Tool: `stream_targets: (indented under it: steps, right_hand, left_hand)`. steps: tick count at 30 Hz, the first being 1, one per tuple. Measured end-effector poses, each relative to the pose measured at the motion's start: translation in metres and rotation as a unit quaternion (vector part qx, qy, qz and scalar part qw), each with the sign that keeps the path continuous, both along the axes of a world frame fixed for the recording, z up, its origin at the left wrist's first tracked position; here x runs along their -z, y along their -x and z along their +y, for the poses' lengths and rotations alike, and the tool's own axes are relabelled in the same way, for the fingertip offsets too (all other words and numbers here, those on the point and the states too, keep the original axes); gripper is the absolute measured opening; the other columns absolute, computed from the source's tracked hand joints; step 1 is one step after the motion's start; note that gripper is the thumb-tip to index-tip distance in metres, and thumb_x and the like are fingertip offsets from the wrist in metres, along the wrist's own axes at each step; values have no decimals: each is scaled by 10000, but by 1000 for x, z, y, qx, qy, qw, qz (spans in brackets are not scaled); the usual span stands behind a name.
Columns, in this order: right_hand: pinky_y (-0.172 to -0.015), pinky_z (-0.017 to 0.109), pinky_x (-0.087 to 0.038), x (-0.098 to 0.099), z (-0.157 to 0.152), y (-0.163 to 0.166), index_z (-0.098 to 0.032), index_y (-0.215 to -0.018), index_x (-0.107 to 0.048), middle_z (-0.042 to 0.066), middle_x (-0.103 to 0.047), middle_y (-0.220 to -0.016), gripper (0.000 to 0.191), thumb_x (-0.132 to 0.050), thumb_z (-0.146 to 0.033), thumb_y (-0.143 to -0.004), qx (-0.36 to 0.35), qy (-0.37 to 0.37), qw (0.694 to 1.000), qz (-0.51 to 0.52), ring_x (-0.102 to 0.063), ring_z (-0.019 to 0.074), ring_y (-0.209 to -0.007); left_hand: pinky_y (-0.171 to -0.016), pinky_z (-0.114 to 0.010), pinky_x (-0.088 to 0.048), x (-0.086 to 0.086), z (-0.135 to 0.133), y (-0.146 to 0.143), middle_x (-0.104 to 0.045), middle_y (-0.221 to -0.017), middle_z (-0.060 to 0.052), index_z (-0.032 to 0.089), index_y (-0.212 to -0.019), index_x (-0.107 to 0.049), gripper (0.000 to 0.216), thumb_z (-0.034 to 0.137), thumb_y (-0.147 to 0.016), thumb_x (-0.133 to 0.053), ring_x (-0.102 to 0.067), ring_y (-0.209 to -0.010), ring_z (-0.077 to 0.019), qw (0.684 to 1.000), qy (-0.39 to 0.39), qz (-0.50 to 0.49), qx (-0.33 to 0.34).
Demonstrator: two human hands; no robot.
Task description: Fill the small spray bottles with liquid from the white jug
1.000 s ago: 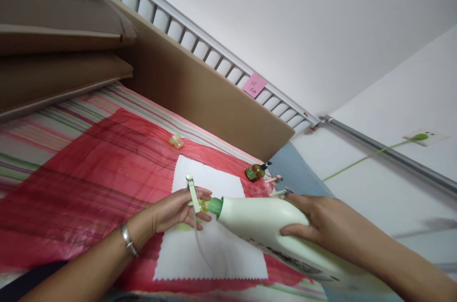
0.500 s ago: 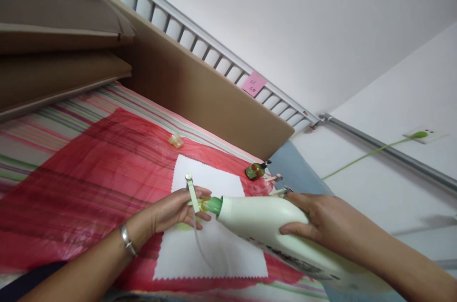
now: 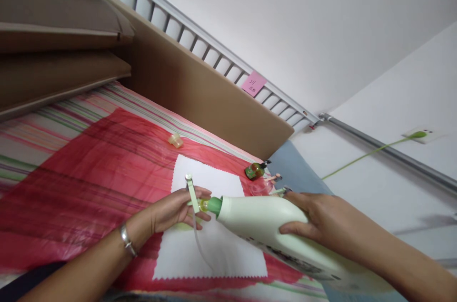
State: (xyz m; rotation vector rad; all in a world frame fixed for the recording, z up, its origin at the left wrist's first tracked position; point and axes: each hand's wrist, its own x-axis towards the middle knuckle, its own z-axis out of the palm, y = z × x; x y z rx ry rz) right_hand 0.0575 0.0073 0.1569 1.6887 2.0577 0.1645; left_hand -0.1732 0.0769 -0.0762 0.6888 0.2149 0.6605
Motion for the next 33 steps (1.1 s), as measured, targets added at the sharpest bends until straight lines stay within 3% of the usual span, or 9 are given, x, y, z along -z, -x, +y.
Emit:
stream_targets:
  steps: [33]
  right_hand:
    - [-555,296,-418,-1,1,0,-238,-837,-570,59,-676,-759,460,-439,-673,-759,-8,-5,1000,-25,-634,237,-656]
  left_hand:
    - [-764,-441,-496,-3,-1,0,-491,-1211,-154,148,-1122,-536,342,346,-844,-526,-615,-967,-319,1000,-3,16,-5]
